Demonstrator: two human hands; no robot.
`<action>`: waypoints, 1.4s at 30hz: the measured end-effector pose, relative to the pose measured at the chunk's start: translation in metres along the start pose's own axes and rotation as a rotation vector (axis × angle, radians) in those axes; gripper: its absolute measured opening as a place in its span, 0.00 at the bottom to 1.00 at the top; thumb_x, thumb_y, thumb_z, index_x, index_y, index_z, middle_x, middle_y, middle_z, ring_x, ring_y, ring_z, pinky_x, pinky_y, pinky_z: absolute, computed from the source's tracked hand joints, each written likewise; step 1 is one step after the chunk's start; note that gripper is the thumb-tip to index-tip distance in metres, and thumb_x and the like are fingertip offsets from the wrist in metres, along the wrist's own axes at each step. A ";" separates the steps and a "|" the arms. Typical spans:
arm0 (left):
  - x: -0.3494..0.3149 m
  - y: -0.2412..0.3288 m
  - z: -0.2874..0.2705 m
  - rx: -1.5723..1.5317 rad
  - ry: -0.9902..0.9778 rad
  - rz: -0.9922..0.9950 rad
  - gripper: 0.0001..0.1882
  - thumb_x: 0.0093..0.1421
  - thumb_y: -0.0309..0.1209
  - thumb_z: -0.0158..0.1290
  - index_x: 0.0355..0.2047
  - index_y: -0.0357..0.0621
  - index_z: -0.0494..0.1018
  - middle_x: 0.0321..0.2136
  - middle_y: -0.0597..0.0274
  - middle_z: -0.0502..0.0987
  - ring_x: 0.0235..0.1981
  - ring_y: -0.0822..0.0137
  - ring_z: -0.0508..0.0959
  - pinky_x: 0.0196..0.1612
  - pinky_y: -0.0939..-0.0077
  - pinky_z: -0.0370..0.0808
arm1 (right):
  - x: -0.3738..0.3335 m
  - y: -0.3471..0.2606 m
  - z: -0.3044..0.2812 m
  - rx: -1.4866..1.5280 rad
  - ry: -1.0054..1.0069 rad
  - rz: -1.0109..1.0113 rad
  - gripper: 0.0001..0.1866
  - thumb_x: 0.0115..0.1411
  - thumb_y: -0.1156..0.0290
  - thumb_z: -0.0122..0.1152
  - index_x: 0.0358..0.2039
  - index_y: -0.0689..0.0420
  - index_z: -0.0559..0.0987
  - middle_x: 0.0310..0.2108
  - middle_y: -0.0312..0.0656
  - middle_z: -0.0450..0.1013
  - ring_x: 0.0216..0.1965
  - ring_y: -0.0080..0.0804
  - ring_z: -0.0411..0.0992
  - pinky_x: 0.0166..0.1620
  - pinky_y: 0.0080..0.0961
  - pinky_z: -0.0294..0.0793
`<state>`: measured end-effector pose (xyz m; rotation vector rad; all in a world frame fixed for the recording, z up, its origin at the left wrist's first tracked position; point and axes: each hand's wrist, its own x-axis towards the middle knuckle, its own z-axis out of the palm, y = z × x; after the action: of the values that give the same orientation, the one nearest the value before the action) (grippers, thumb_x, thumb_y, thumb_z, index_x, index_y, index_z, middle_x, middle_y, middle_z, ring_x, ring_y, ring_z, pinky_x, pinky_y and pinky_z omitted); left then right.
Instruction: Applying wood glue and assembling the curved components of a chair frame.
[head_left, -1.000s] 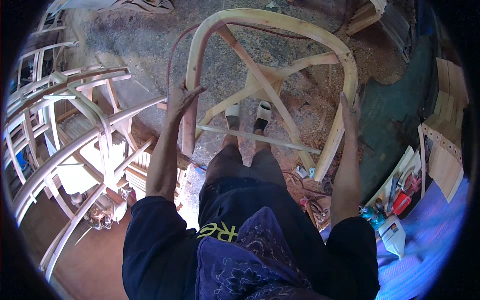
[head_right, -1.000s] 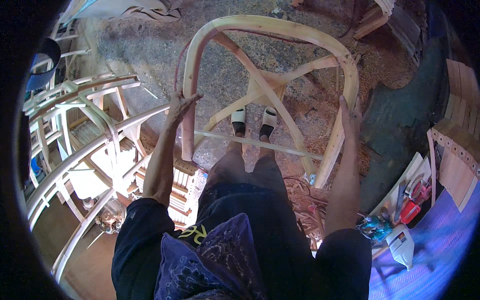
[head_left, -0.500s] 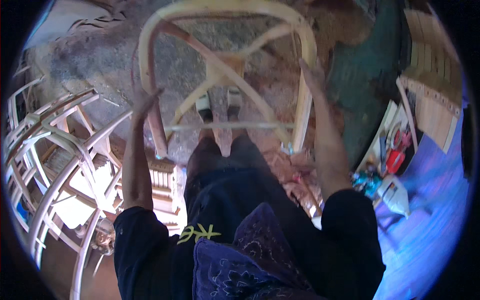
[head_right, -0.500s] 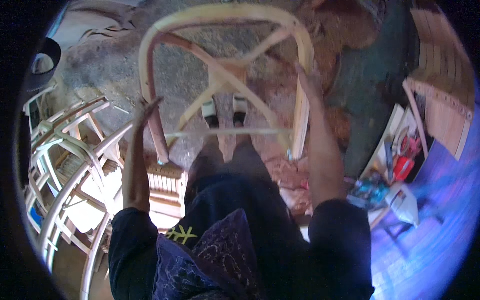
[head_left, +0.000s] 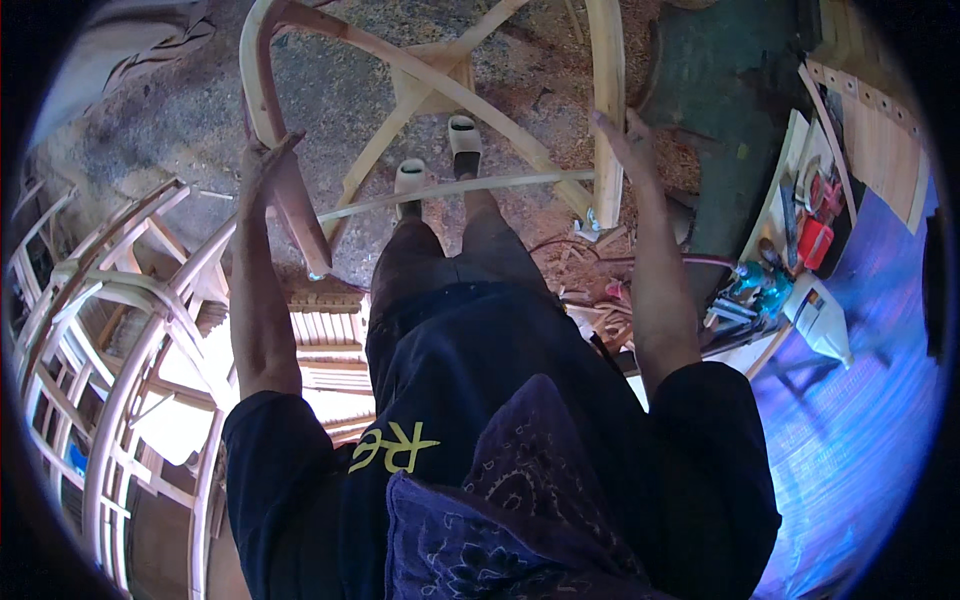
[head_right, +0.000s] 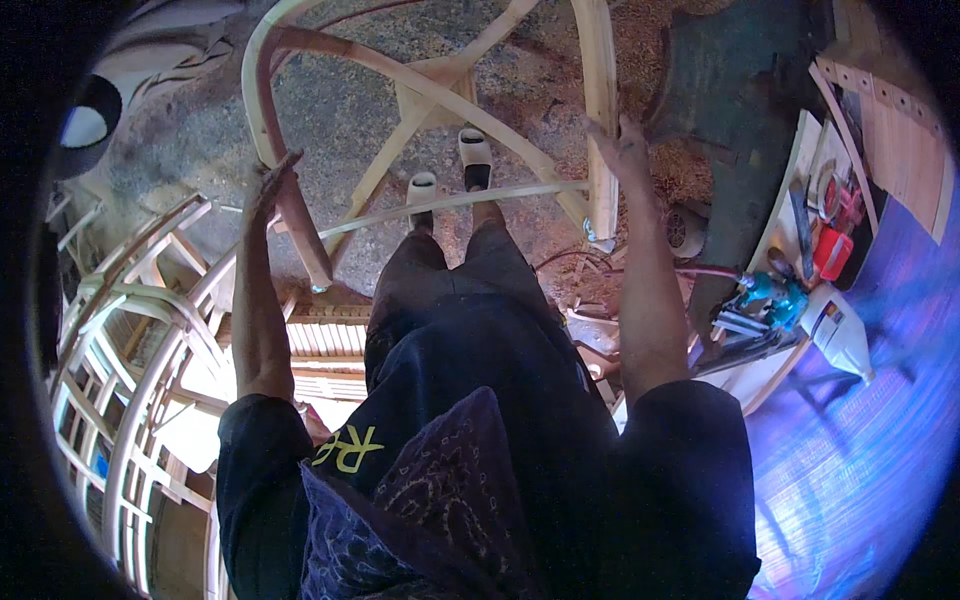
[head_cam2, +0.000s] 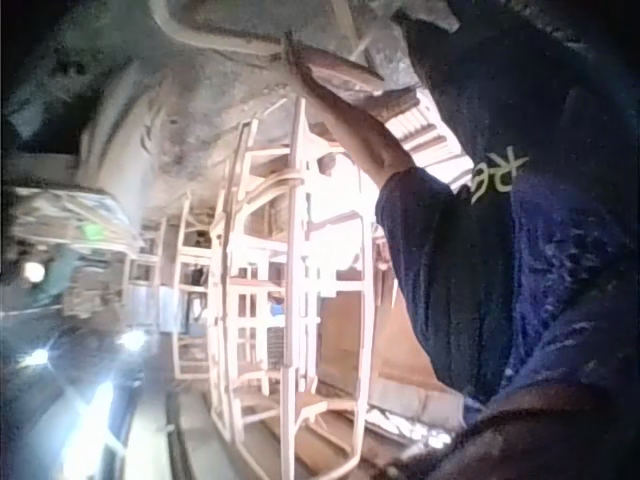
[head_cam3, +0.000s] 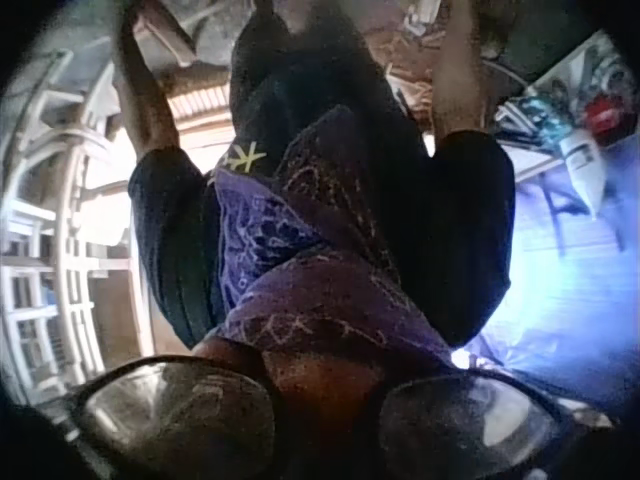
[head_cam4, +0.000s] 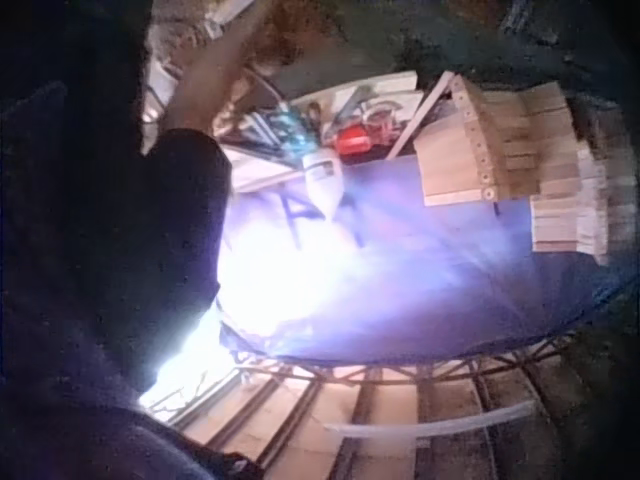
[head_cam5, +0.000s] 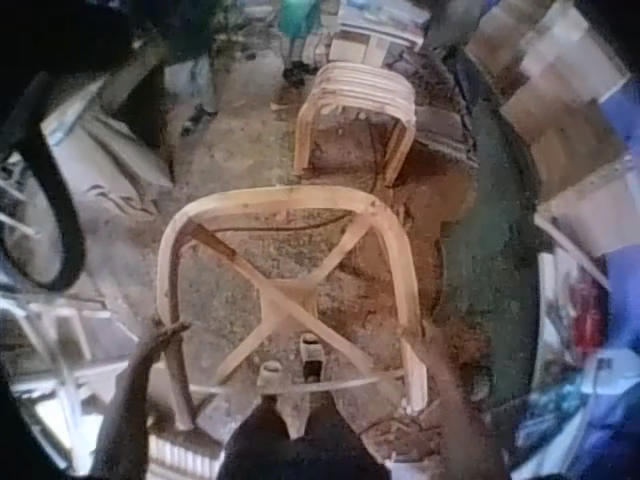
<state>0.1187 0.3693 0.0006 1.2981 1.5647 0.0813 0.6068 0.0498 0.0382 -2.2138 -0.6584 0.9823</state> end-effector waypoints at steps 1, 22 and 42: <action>0.005 -0.004 -0.001 0.030 -0.011 -0.005 0.29 0.48 0.46 0.70 0.41 0.38 0.74 0.24 0.62 0.75 0.24 0.68 0.75 0.28 0.70 0.73 | -0.010 0.014 0.003 -0.057 0.043 0.015 0.34 0.56 0.45 0.66 0.52 0.62 0.76 0.41 0.47 0.78 0.44 0.33 0.75 0.48 0.32 0.72; -0.077 -0.249 0.054 -1.556 -0.496 -0.706 0.28 0.68 0.44 0.42 0.61 0.36 0.61 0.44 0.32 0.71 0.38 0.43 0.78 0.36 0.46 0.81 | -0.040 0.015 -0.003 -0.098 0.141 0.283 0.37 0.57 0.45 0.65 0.56 0.62 0.74 0.49 0.47 0.75 0.51 0.34 0.72 0.55 0.31 0.68; -0.115 -0.323 0.008 -1.473 -0.828 -0.610 0.15 0.64 0.25 0.50 0.48 0.28 0.67 0.39 0.48 0.76 0.40 0.61 0.80 0.42 0.75 0.82 | -0.107 0.011 0.063 0.031 0.176 0.234 0.35 0.55 0.42 0.65 0.55 0.55 0.77 0.44 0.45 0.78 0.48 0.35 0.74 0.51 0.32 0.72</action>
<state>-0.1094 0.1473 -0.1264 -0.3296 0.6996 0.2171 0.4957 -0.0068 0.0472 -2.3543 -0.3077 0.8881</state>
